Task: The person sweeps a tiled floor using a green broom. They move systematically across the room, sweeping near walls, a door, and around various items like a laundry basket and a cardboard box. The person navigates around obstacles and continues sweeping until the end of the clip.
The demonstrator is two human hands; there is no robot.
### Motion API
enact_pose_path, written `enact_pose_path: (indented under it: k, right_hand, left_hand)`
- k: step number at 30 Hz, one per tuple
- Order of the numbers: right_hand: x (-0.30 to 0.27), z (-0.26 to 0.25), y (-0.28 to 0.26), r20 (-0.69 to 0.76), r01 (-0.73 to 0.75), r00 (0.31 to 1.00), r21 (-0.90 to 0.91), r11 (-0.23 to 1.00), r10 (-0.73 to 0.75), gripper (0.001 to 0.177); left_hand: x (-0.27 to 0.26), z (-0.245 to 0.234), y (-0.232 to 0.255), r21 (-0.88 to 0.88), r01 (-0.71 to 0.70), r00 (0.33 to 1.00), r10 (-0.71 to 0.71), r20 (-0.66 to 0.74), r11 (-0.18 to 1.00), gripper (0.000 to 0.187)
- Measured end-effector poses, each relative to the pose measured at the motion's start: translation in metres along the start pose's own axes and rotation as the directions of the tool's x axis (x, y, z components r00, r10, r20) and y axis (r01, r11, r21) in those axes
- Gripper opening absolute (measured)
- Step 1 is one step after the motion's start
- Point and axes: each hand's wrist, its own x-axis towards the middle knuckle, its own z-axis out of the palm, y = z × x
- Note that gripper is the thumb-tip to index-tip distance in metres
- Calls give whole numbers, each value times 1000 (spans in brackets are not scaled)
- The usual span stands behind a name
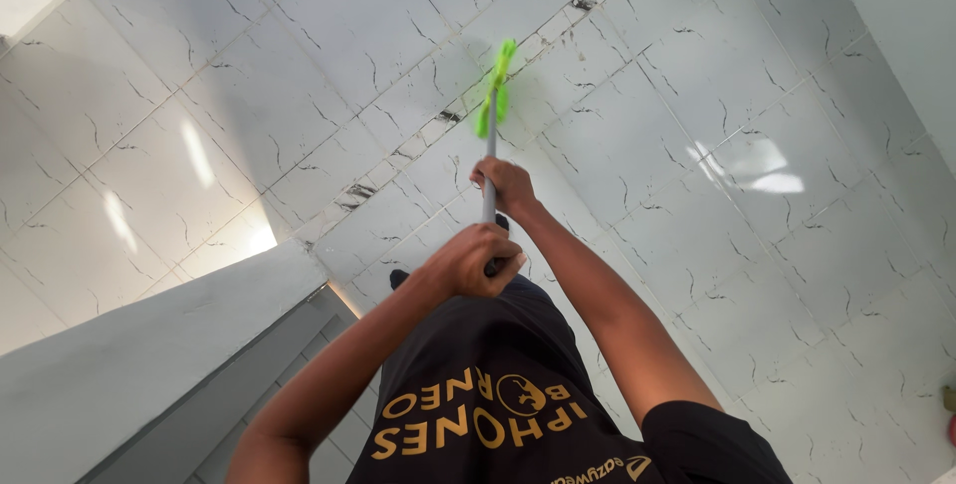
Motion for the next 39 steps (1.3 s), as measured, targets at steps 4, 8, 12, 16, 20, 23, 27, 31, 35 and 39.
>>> enact_pose_path:
  k: [4,8,12,16,20,23,27,31,35,39]
  right_hand:
    - [24,-25,-9,-23,88,996,-134,987,-92,30]
    - [29,-52,-24,-29,8,1000,-35,999,-9,39]
    - [15,-77,-31,-47,42,998,-51,998,-45,42]
    - [-10,-95,-28,60,-11,998,-100,995,17,49]
    - [-36,-103,-5,167,-69,981,-173,983,98,54]
    - [-54,-98,23,219,-126,960,-226,966,176,52]
    - [-71,-79,61,179,-169,960,-249,953,217,51]
    - [-63,-62,88,124,-108,982,-238,965,140,46]
    - [-31,-56,94,47,-99,993,-176,979,109,44]
    - [15,-72,94,10,-62,998,-140,988,64,42]
  left_hand:
    - [14,-12,5,96,-20,999,15,43,995,38]
    - [27,-29,27,86,-55,998,58,-37,995,33]
    - [27,-41,51,1,-158,978,156,-136,988,34]
    - [26,-43,57,-122,-172,971,147,-190,978,35]
    - [32,-37,53,-246,-135,981,96,-167,960,37]
    - [43,-27,46,-336,-122,991,93,-100,934,33]
    - [60,-12,35,-327,-48,997,64,40,944,33]
    - [73,3,30,-232,-65,992,88,90,971,30]
    - [93,-2,27,-126,-78,993,89,84,989,29]
    - [117,-19,18,-69,-5,998,10,66,998,32]
